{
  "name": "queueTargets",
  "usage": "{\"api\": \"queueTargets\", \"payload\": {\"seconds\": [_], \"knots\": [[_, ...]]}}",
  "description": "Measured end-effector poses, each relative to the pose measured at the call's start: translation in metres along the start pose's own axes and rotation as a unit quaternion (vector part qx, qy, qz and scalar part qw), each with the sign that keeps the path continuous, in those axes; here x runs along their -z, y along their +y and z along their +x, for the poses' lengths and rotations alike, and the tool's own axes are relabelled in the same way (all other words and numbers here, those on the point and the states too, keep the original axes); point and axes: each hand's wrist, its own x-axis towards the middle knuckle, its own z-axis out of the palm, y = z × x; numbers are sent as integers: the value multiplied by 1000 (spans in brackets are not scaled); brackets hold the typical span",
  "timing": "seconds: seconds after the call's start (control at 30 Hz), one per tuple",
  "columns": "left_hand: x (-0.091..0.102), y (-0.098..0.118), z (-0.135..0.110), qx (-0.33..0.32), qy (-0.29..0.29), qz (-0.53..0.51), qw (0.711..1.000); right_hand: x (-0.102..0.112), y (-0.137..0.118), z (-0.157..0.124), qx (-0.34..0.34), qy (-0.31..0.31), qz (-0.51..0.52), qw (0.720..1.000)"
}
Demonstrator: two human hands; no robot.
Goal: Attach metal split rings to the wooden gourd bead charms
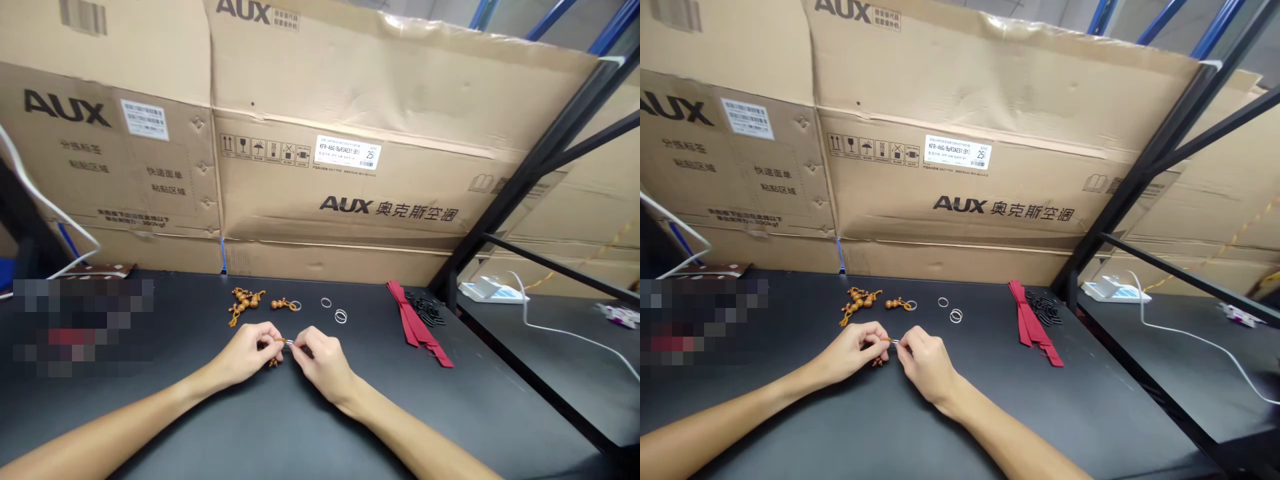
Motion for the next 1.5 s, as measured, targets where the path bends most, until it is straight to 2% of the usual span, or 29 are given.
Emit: {"api": "queueTargets", "payload": {"seconds": [0.33, 1.13, 1.37, 1.5], "knots": [[0, 1, 0, -1, -5, 5, 1000, -1, 2, -2, 23, 6, -52, 998], [0, -1, 0, -1, -5, 5, 1000, -4, 2, -2, 10, 17, -38, 999], [-1, 2, -1, -17, 0, 27, 1000, -7, 3, -3, 67, 24, -94, 993], [-4, 1, -4, -54, 17, 86, 995, -8, 3, -4, 87, 24, -128, 988]]}}
